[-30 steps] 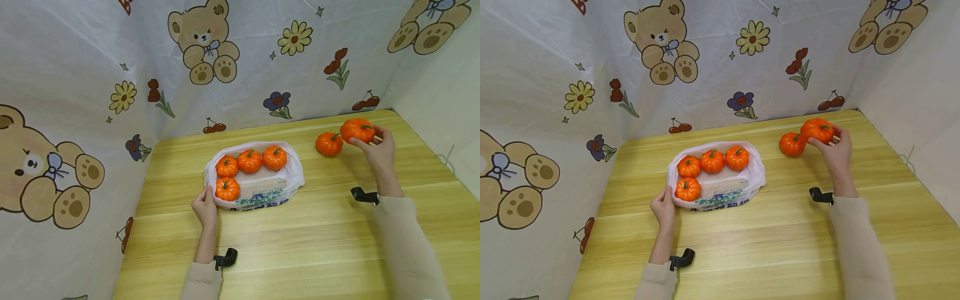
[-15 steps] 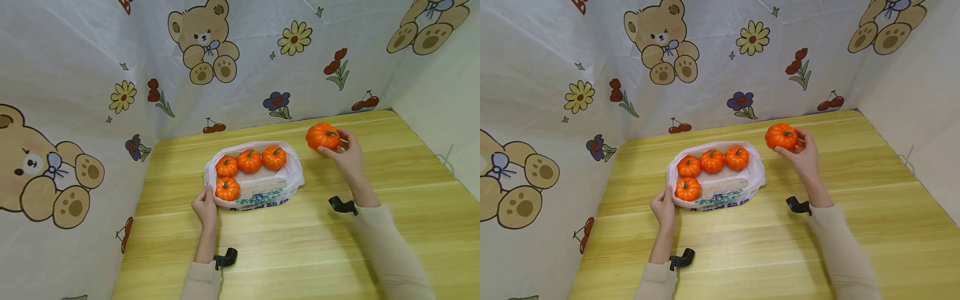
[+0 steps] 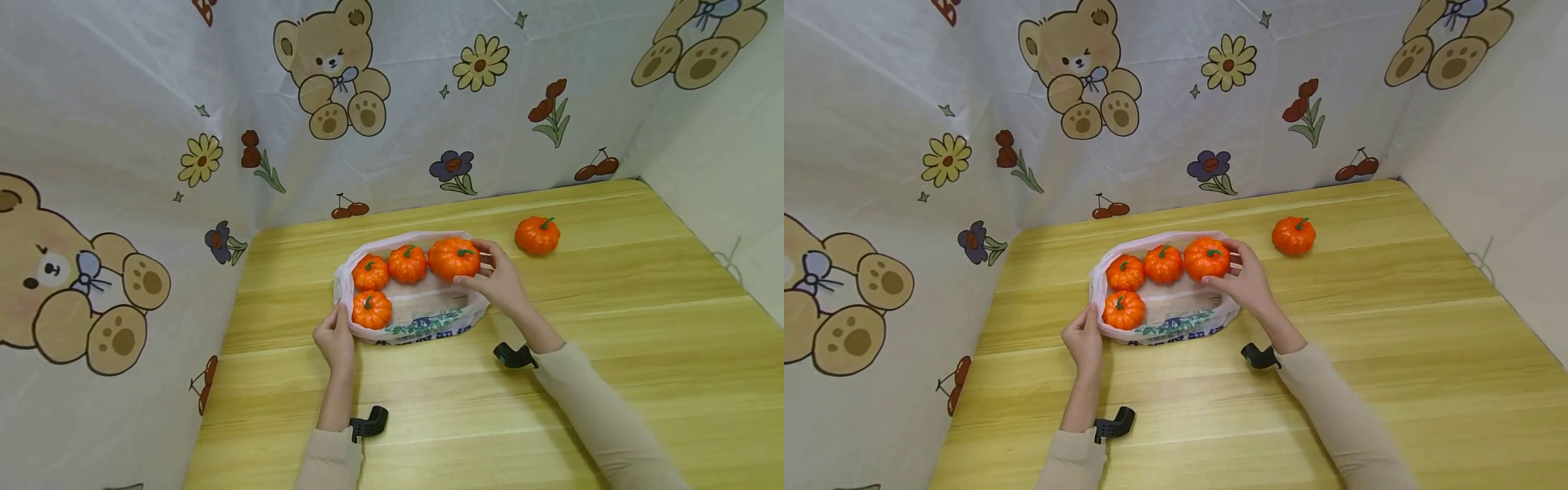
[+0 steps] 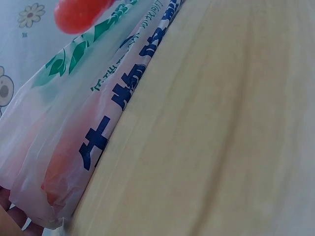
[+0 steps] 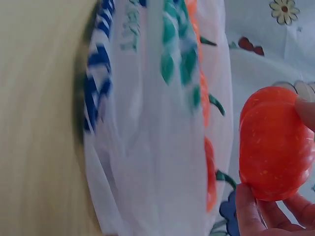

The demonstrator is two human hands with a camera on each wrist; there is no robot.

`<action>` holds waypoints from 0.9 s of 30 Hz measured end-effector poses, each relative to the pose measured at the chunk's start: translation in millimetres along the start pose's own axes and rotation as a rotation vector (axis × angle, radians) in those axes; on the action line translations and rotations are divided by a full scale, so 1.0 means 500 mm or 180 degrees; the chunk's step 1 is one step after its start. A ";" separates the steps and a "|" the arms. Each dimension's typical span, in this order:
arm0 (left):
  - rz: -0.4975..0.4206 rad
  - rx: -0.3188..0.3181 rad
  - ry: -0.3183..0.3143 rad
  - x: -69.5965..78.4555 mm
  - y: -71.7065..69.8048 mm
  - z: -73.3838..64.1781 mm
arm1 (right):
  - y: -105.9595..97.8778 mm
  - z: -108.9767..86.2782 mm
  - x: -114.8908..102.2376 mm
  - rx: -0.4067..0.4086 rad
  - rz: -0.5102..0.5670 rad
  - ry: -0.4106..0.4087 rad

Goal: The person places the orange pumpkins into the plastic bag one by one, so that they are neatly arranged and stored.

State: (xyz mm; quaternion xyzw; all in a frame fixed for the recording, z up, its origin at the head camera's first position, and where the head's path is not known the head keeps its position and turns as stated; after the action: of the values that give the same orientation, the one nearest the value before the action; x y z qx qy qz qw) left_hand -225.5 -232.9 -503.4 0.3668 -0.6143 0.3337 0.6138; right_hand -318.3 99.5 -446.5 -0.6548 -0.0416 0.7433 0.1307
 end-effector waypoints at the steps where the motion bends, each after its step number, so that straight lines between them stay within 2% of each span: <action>1: 0.0007 0.0000 0.0002 0.000 0.000 0.000 | 0.013 -0.004 0.000 -0.0067 -0.0007 -0.0001; 8: 0.0030 0.0009 -0.0011 -0.001 0.000 0.001 | 0.088 -0.038 0.008 -0.0532 -0.0018 -0.0012; 11: 0.0008 0.0017 -0.0004 -0.001 0.000 0.001 | 0.114 -0.049 0.016 -0.0683 -0.0143 -0.0043; 19: 0.0053 -0.0026 -0.0012 -0.001 0.002 0.001 | 0.155 -0.061 0.029 -0.0889 -0.0564 -0.0164; 27: 0.0086 -0.0064 0.0061 0.068 -0.006 -0.030 | 0.175 -0.070 0.028 -0.1006 -0.0692 -0.0194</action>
State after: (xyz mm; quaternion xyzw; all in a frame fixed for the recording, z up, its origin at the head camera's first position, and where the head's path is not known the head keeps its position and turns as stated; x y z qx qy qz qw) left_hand -214.4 -222.8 -469.2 0.3489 -0.6166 0.3392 0.6188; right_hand -297.9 15.1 -485.1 -0.6361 -0.2322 0.7284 0.1045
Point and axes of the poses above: each hand's wrist, its own z-axis towards the middle knuckle, its own y-axis out of the palm, x = y × z, the point moved 9 cm from there along z, towards the middle knuckle, and after that the axes turned 15 degrees about x, right-handed, at the moved point
